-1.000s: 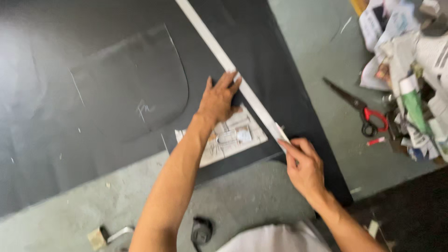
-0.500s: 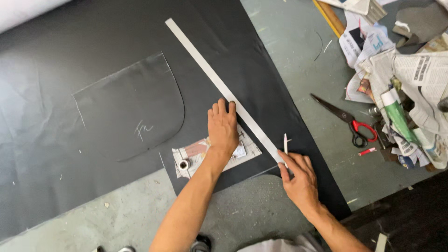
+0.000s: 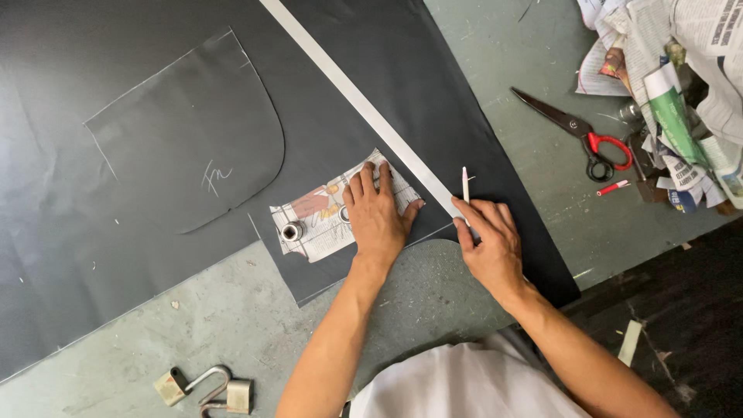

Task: The person marks a piece of black fabric using a ruler and a white marker. They place a newspaper and padlocks on the fabric to hold it in place, then draw straight lines along the ruler's edge. The person repositions the ruler multiple times to mark different sections of the fabric.

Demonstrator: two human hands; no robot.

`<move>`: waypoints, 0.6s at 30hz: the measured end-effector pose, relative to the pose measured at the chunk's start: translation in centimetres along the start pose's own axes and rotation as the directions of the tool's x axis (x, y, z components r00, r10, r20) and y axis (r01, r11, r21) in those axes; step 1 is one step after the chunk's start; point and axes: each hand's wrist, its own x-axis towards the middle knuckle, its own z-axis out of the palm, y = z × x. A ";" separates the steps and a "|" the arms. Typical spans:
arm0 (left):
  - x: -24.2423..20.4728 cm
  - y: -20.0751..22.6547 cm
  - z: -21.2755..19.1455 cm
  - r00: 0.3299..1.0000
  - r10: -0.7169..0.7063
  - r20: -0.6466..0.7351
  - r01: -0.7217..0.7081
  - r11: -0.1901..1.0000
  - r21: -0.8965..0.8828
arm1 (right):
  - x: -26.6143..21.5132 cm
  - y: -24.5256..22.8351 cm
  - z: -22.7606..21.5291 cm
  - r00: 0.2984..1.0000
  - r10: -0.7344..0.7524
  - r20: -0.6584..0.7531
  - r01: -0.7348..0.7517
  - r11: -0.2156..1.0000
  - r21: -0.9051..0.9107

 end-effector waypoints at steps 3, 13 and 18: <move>-0.2 -0.2 0.2 1.000 -0.008 0.028 0.008 1.000 -0.006 | -0.3 0.1 0.1 1.000 -0.008 -0.017 0.008 1.000 0.007; 0.1 0.1 -0.7 1.000 0.012 0.026 -0.012 1.000 0.010 | -0.2 -0.1 0.0 1.000 -0.016 -0.017 0.016 1.000 0.007; 1.1 -1.2 0.2 0.996 0.007 0.089 -0.006 1.000 -0.004 | -0.4 0.4 0.4 1.000 -0.015 -0.016 0.015 1.000 0.010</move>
